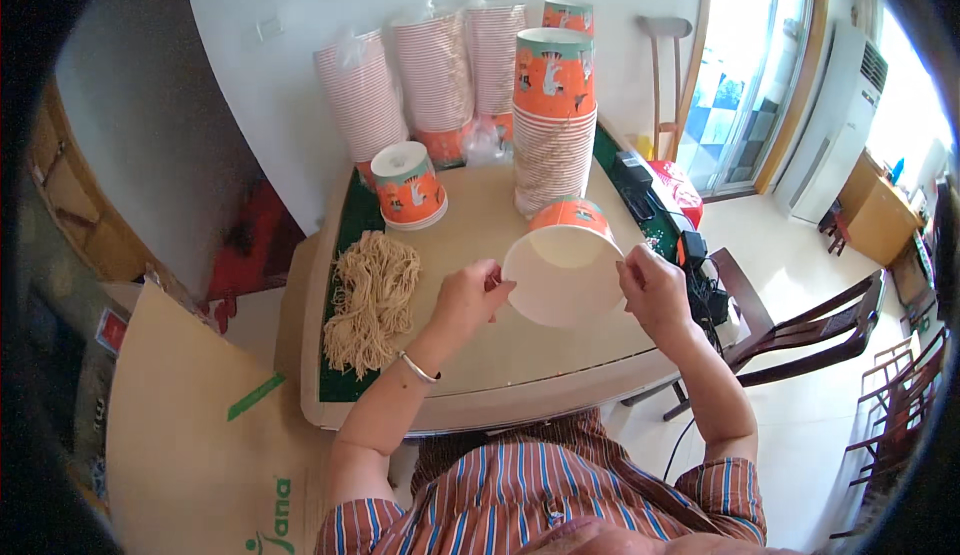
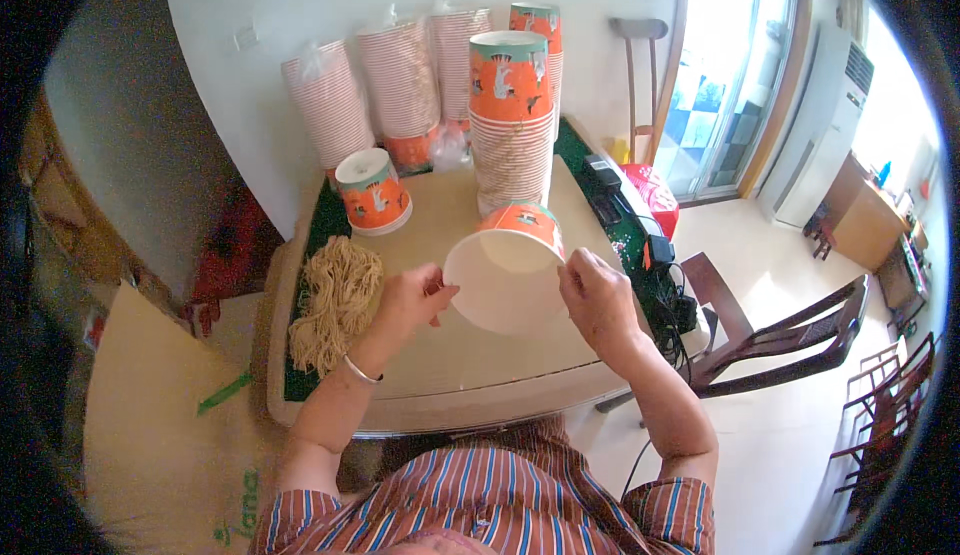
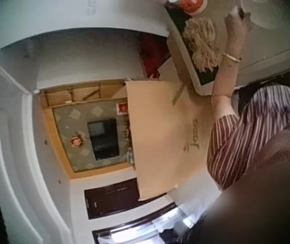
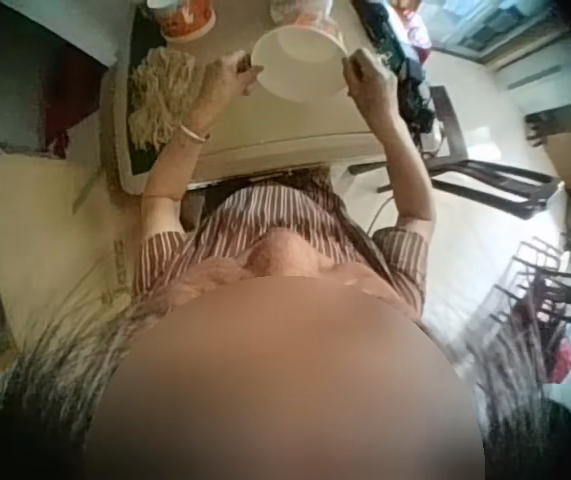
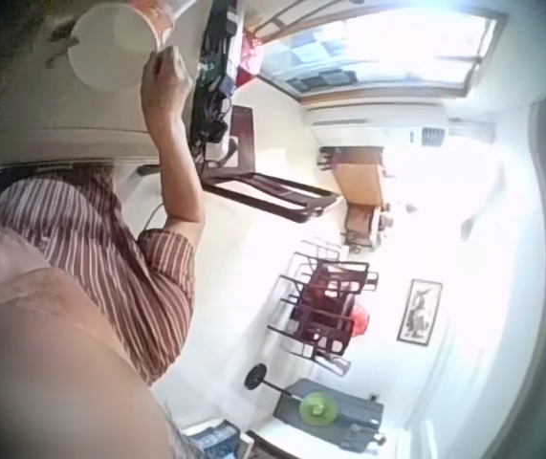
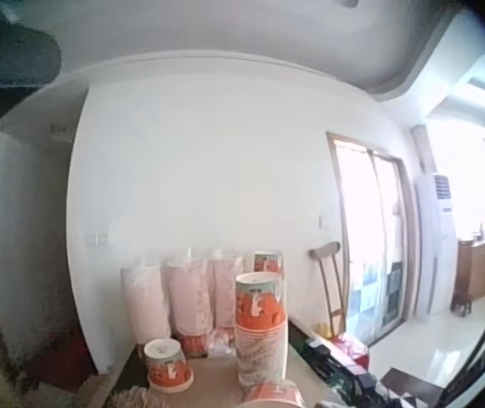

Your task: Attaching strings to paper bowls to create handles.

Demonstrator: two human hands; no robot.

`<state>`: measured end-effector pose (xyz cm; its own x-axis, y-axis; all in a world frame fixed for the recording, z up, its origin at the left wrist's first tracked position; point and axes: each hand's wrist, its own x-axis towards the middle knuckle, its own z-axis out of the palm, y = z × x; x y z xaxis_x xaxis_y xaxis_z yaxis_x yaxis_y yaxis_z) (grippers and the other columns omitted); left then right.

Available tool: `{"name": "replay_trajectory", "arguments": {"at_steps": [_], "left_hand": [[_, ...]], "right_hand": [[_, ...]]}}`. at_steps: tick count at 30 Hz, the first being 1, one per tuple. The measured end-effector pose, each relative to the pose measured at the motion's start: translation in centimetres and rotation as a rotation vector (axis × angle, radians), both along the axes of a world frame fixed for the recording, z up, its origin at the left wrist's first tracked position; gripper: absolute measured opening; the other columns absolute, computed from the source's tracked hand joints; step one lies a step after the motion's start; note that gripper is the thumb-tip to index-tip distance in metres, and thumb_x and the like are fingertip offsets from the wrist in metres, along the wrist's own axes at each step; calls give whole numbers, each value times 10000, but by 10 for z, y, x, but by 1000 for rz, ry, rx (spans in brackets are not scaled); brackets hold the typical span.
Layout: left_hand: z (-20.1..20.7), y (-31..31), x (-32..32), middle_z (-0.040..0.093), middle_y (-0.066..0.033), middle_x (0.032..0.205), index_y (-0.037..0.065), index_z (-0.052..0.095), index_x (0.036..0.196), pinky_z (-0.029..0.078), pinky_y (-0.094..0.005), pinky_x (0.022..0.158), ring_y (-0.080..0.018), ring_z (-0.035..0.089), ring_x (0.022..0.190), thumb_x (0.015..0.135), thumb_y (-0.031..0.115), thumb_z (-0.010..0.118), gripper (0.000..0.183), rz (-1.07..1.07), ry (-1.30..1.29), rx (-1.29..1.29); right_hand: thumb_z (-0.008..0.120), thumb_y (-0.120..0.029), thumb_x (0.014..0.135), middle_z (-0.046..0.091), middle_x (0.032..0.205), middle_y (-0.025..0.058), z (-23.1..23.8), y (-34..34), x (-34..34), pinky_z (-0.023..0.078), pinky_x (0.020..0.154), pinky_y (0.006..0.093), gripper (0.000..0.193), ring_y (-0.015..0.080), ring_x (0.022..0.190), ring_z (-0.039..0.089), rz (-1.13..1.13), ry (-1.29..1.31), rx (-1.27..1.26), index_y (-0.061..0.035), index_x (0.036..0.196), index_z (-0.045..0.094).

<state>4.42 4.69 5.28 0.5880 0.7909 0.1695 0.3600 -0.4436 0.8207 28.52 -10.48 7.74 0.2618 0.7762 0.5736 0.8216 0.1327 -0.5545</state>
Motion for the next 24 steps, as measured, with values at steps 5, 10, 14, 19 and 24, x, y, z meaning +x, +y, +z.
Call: {"name": "replay_trajectory", "arguments": {"at_steps": [5, 10, 14, 19, 24], "left_hand": [[12, 18, 10, 649, -41, 710, -15, 636, 940, 543, -265, 493, -99, 632, 599, 930, 148, 687, 172, -67, -38, -180], [7, 29, 12, 670, -81, 658, -20, 624, 854, 546, -288, 499, -140, 668, 548, 910, 175, 698, 216, -72, -12, -79], [14, 16, 11, 677, -122, 662, 6, 625, 823, 542, -360, 540, -232, 689, 578, 911, 207, 687, 228, -14, 10, 101], [20, 3, -3, 651, -131, 647, 23, 614, 838, 511, -387, 551, -256, 656, 569, 922, 199, 674, 204, 125, 26, 385], [20, 3, -11, 631, -186, 666, 29, 582, 816, 488, -464, 558, -377, 651, 623, 913, 184, 668, 202, 191, -53, 428]], "right_hand": [[616, -91, 971, 568, 706, 82, 5, 3, 0, 478, 457, 274, 186, 125, 515, 598, 11, 62, -31, 0, 854, 504], [607, -111, 950, 571, 726, 168, 8, 9, 5, 477, 508, 417, 180, 325, 582, 622, 36, 44, 10, -15, 854, 488], [626, -108, 946, 569, 723, 162, 5, 17, 13, 475, 506, 391, 190, 308, 557, 612, 33, 23, 61, -11, 843, 499], [662, -86, 949, 601, 757, 76, -1, 32, 13, 438, 436, 257, 143, 109, 494, 582, 82, 201, 46, 6, 909, 560], [683, -140, 918, 637, 852, 130, 2, 42, 5, 522, 652, 377, 141, 277, 730, 663, 37, 97, -10, -24, 948, 608]]}}
